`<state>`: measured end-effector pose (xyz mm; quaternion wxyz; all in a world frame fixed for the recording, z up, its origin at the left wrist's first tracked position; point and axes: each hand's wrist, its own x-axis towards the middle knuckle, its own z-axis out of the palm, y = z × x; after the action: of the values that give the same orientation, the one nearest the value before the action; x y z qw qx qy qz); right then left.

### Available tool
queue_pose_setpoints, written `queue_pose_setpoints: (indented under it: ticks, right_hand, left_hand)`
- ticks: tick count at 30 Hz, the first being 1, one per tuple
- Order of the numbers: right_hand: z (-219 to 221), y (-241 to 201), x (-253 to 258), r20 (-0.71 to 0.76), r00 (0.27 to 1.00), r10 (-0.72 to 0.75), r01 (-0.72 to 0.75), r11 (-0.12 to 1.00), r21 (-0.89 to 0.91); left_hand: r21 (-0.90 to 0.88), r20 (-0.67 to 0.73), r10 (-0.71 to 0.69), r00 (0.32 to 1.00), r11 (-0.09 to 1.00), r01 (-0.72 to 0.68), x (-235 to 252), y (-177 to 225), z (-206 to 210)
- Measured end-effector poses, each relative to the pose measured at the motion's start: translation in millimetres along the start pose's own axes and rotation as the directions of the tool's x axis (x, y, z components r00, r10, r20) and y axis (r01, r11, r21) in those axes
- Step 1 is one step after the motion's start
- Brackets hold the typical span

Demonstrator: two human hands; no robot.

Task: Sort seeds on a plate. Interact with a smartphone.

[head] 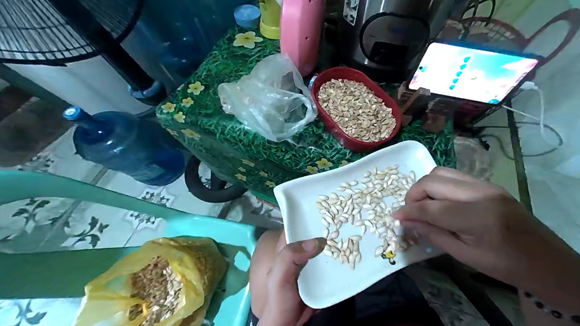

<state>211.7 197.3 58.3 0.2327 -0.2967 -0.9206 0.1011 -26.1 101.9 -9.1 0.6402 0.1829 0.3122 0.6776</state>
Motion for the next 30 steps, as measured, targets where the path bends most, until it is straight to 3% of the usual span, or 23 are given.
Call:
queue_pose_setpoints:
  ticks: [5, 12, 23, 26, 30]
  right_hand:
    - [4, -7, 14, -0.093, 0.996, -0.015, 0.017, 1.0, 0.02]
    - [20, -39, 32, 0.122, 0.974, -0.191, 0.183, 0.981, 0.07]
    - [29, -49, 41, 0.207, 0.962, -0.18, 0.189, 0.982, -0.025]
    - [30, -45, 39, 0.158, 0.968, -0.198, 0.198, 0.98, 0.014]
    - [19, -26, 32, 0.029, 0.994, -0.109, 0.108, 0.994, 0.027]
  left_hand:
    - [-0.007, 0.0, -0.011, 1.0, 1.0, 0.011, 0, 2, 1]
    - [0.023, 0.005, 0.012, 1.0, 1.0, -0.012, 0, 3, 6]
    - [-0.018, 0.071, 0.028, 0.997, 0.999, -0.027, 1, 1, 3]
    - [-0.017, 0.075, 0.035, 0.997, 0.999, -0.034, 1, 1, 3]
    - [0.009, 0.036, 0.024, 0.999, 1.0, -0.024, 0, 3, 3]
